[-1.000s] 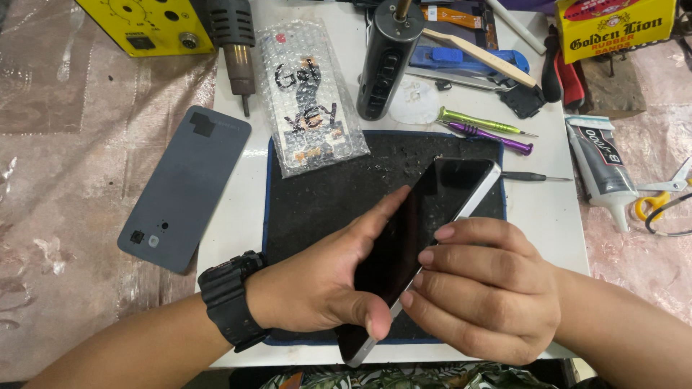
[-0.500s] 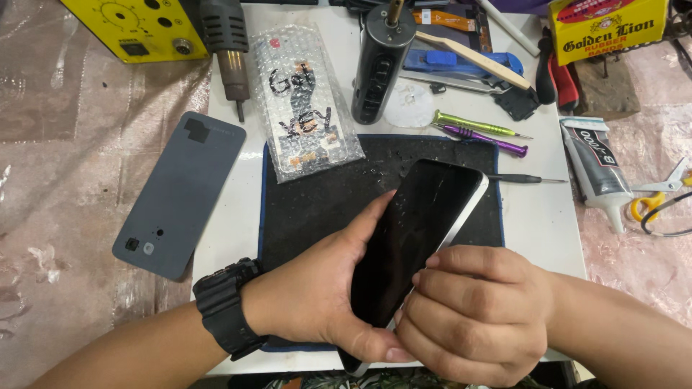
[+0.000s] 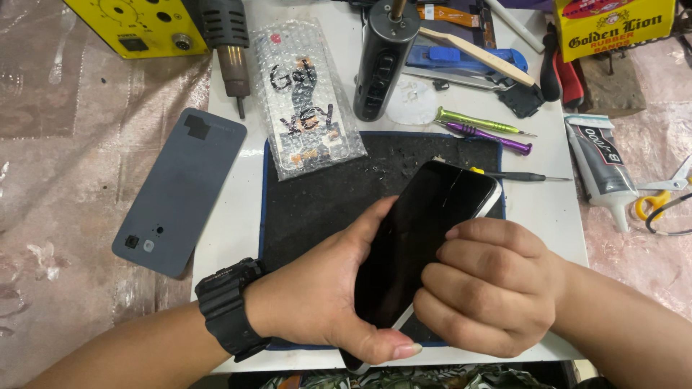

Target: The person uses a screwdriver and tweezers to remove screws and pry open the back cover of a smartphone. They then separate the back cover from the main body, exposing the internal components.

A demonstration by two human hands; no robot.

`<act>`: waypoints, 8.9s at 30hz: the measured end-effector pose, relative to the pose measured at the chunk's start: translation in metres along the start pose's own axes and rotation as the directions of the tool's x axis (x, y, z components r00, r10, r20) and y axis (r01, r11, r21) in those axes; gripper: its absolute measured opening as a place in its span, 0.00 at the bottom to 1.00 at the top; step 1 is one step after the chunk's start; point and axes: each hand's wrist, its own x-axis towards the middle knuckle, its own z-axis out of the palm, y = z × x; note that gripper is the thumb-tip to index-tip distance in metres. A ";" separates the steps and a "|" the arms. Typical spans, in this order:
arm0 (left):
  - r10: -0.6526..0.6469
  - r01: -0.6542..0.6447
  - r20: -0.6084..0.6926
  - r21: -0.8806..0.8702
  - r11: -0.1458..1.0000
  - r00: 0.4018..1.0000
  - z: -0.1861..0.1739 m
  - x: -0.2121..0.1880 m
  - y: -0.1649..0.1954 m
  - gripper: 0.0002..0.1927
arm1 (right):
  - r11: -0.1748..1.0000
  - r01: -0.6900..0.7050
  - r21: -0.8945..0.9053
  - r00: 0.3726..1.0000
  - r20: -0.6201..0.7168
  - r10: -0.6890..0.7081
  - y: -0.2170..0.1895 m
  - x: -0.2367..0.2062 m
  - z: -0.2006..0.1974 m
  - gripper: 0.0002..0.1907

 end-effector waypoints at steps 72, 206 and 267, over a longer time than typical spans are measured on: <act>0.123 -0.117 0.125 -0.052 0.992 0.985 -0.014 -0.010 -0.013 0.69 | 0.994 0.106 -0.005 0.965 -0.242 -0.104 0.075 0.044 0.000 0.36; 0.389 -0.352 -0.088 0.279 0.893 0.917 -0.019 0.002 -0.012 0.71 | 0.765 -0.587 0.264 0.809 0.223 0.544 0.041 0.070 -0.046 0.17; 0.590 -0.245 0.012 0.916 0.317 0.807 -0.017 -0.003 0.000 0.21 | 0.862 -0.507 0.014 0.819 0.319 0.476 0.018 0.021 -0.026 0.17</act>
